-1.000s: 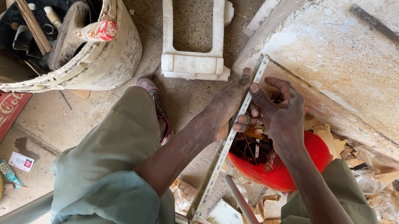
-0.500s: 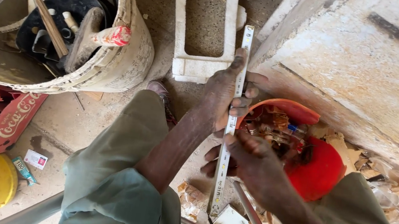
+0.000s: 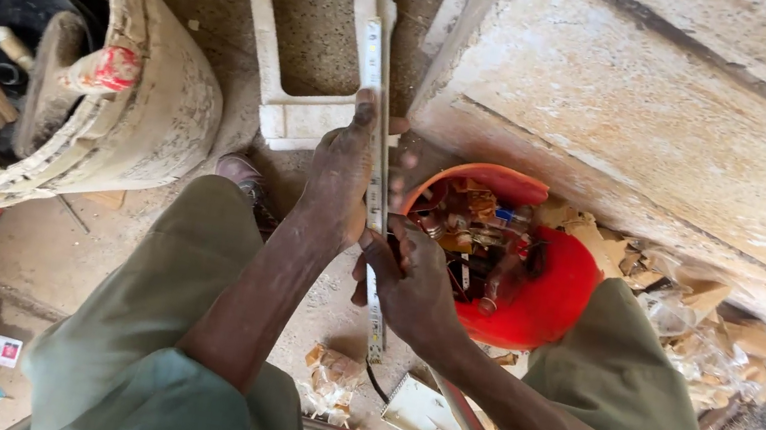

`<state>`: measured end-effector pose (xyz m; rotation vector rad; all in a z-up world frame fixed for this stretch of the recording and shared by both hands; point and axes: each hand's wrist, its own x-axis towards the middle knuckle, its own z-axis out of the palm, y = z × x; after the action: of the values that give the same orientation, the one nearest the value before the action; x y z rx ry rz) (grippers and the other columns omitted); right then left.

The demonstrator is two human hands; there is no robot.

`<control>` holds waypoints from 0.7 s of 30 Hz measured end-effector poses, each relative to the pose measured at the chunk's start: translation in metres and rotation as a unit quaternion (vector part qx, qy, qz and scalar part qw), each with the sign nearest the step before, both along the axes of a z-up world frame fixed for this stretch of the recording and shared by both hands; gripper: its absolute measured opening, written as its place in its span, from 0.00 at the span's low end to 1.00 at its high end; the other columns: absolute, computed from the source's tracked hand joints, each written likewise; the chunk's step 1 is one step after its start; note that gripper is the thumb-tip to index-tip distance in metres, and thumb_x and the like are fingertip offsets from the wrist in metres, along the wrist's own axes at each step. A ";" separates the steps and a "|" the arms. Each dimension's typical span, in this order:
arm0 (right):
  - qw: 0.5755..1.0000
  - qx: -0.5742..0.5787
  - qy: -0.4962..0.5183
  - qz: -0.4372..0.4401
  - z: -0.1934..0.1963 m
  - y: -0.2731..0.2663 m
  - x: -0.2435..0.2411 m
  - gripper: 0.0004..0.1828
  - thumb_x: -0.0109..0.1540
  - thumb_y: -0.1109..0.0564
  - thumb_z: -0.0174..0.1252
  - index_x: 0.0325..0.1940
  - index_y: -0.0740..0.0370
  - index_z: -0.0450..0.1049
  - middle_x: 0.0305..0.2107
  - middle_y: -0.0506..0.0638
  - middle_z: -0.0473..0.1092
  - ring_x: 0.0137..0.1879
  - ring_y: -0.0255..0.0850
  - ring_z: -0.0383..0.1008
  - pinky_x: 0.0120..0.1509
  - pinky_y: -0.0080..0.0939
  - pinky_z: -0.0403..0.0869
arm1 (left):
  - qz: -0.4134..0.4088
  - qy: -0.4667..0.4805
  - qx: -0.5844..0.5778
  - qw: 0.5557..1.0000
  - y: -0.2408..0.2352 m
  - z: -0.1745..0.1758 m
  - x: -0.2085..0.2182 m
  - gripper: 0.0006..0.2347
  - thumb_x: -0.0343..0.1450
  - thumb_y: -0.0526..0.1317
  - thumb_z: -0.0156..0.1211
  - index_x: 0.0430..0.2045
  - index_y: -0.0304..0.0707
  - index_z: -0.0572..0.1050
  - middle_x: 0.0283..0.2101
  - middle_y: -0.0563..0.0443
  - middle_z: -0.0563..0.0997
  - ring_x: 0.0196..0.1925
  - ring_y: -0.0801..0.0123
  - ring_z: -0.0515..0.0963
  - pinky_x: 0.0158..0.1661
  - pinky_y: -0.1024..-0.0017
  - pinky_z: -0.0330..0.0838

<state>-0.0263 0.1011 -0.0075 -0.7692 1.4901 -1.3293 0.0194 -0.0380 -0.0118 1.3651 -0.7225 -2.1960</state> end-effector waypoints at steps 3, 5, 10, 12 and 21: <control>0.996 0.011 0.085 0.010 0.011 -0.001 0.008 0.11 0.68 0.61 0.55 0.45 0.77 0.75 0.16 0.56 0.74 0.18 0.40 0.77 0.25 0.36 0.77 | 0.019 -0.010 -0.020 1.000 0.007 0.002 -0.001 0.24 0.79 0.55 0.40 0.41 0.34 0.81 0.16 0.51 0.70 0.11 0.72 0.65 0.12 0.75 0.64; 0.995 0.002 0.096 0.011 0.010 -0.002 0.006 0.11 0.68 0.61 0.56 0.46 0.76 0.74 0.16 0.56 0.75 0.18 0.40 0.78 0.24 0.35 0.77 | 0.024 0.008 -0.023 0.999 0.006 0.007 -0.001 0.24 0.79 0.54 0.39 0.41 0.33 0.81 0.15 0.52 0.68 0.11 0.73 0.63 0.12 0.75 0.62; 0.991 -0.044 0.126 0.021 0.018 -0.006 0.003 0.11 0.68 0.62 0.56 0.50 0.74 0.74 0.17 0.55 0.75 0.19 0.38 0.78 0.24 0.32 0.75 | 0.053 0.039 -0.017 0.998 -0.003 0.014 0.000 0.23 0.80 0.53 0.40 0.38 0.35 0.81 0.14 0.56 0.62 0.10 0.74 0.59 0.10 0.76 0.58; 0.989 -0.063 0.124 0.052 0.025 -0.001 -0.001 0.26 0.68 0.59 0.58 0.66 0.76 0.64 0.19 0.56 0.66 0.24 0.36 0.71 0.31 0.36 0.73 | 0.049 0.011 -0.058 0.997 -0.010 0.019 0.005 0.21 0.80 0.52 0.39 0.39 0.37 0.80 0.13 0.58 0.63 0.09 0.77 0.59 0.10 0.79 0.60; 0.973 0.174 0.153 -0.017 -0.072 0.044 -0.080 0.22 0.74 0.47 0.50 0.41 0.65 0.83 0.25 0.58 0.78 0.31 0.46 0.82 0.40 0.47 0.82 | 0.091 0.019 -0.052 0.994 -0.009 0.034 0.003 0.23 0.78 0.56 0.39 0.32 0.36 0.78 0.13 0.59 0.59 0.09 0.78 0.56 0.11 0.78 0.54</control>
<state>-0.1068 0.1450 -0.0792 -0.7415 1.9254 -0.9618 0.0226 -0.0467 0.0224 1.2817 -0.6607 -2.0089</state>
